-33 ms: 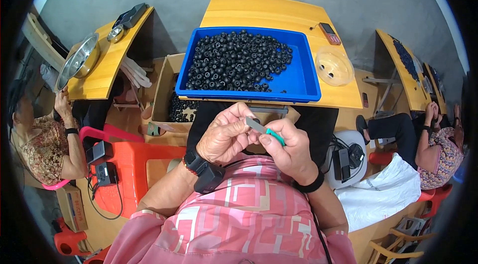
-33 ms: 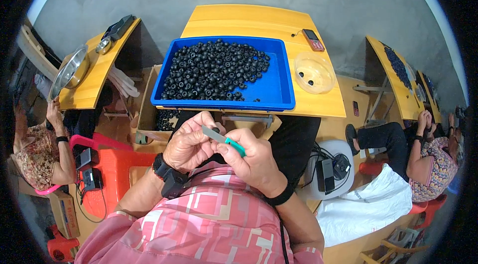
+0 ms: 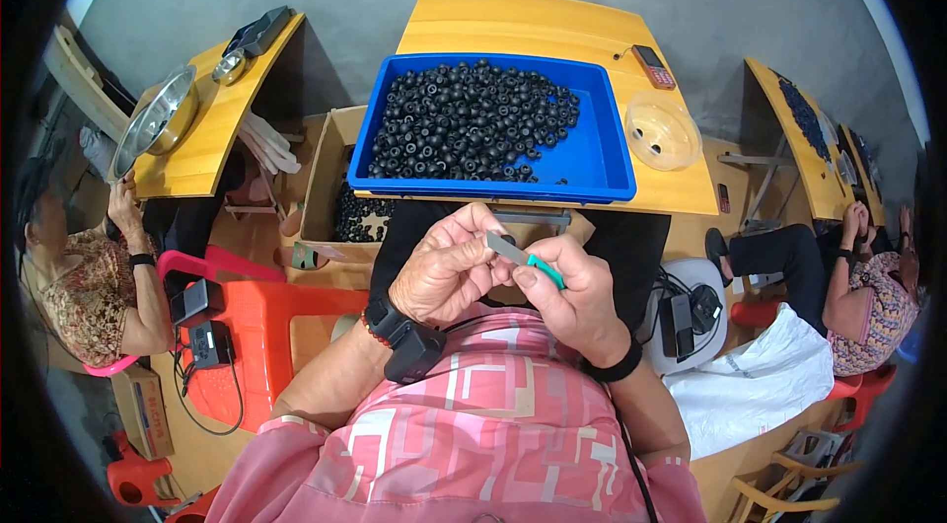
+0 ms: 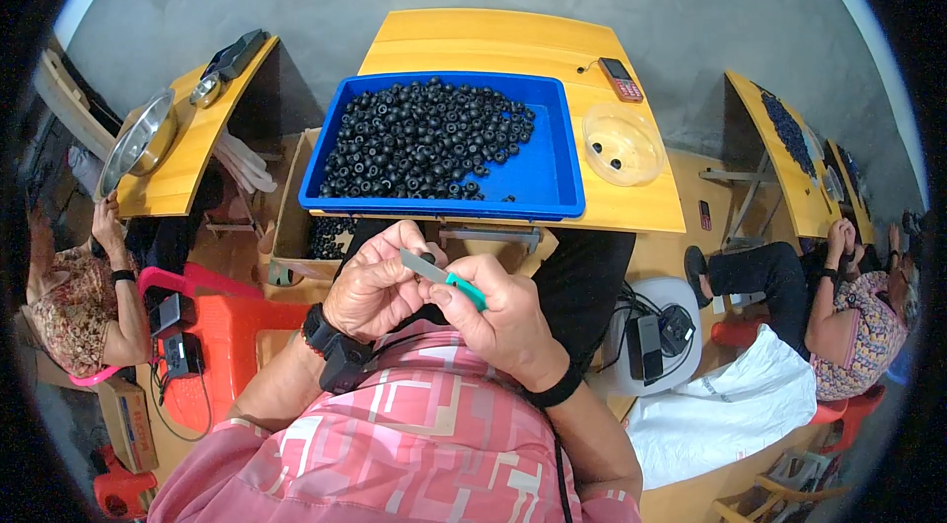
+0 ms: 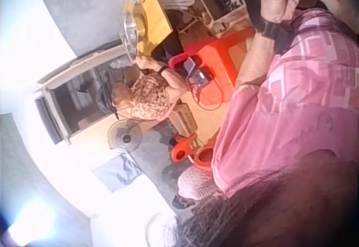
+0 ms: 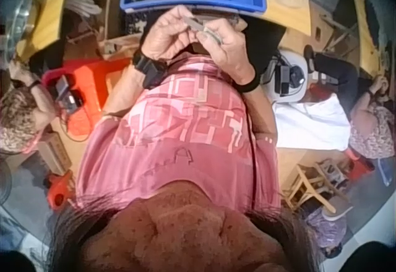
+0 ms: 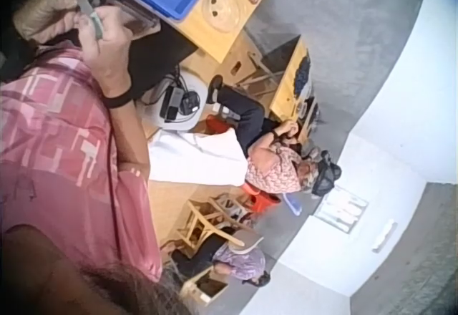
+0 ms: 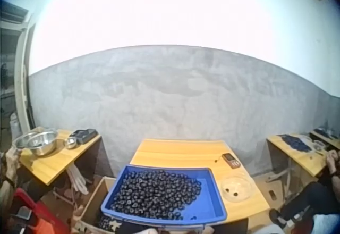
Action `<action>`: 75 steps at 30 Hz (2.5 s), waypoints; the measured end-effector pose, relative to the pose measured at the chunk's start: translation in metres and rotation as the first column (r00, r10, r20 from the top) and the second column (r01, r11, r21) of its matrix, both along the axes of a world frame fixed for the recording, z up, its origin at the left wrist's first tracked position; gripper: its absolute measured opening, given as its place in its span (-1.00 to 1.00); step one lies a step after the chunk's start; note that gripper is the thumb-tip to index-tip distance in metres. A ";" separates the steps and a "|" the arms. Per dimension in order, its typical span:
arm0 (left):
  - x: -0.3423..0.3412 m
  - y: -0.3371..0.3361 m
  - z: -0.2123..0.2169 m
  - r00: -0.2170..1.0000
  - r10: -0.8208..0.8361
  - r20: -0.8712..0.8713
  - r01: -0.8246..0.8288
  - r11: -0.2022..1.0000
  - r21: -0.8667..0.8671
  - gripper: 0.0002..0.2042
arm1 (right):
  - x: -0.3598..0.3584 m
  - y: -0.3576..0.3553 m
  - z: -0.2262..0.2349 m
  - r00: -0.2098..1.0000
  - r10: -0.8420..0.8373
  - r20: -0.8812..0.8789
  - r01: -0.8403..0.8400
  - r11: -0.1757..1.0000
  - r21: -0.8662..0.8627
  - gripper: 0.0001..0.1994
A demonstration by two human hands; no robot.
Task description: The recorder uses a scraping tool to remove flash and defects from small black plastic parts.
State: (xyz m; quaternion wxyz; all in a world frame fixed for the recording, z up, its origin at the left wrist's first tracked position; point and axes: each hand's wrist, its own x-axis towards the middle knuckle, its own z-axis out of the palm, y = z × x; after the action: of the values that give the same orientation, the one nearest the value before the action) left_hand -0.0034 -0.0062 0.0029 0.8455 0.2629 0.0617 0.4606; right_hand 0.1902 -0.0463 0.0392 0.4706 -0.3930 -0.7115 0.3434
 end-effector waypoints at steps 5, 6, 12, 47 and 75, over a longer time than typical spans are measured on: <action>-0.001 0.002 -0.004 1.000 -0.020 0.006 0.020 1.000 0.020 -0.81 | 0.000 0.000 0.002 1.000 0.006 -0.009 -0.006 1.000 -0.008 -0.84; -0.001 0.002 -0.004 1.000 -0.020 0.006 0.020 1.000 0.020 -0.81 | 0.000 0.000 0.003 1.000 0.006 -0.009 -0.006 1.000 -0.008 -0.84; -0.003 0.002 -0.002 0.999 -0.031 -0.015 0.031 0.999 0.022 -0.81 | 0.001 0.001 0.003 1.000 -0.002 0.029 0.002 1.000 0.000 -0.84; -0.098 0.044 0.021 0.510 0.840 -0.187 -0.839 0.533 0.106 -0.81 | 0.010 0.015 -0.014 0.871 -0.277 -0.405 0.133 0.927 -0.350 -0.88; 0.025 0.014 0.052 0.623 0.499 -0.602 0.076 0.727 0.682 -0.36 | -0.001 0.012 0.009 0.929 -0.099 -0.356 0.153 0.980 0.127 -0.84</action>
State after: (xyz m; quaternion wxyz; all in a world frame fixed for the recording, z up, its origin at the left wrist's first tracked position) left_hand 0.0215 0.0077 0.0549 0.5276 0.6952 0.2757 0.4029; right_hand 0.1892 -0.0343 0.0486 0.6385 -0.3340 -0.6146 0.3210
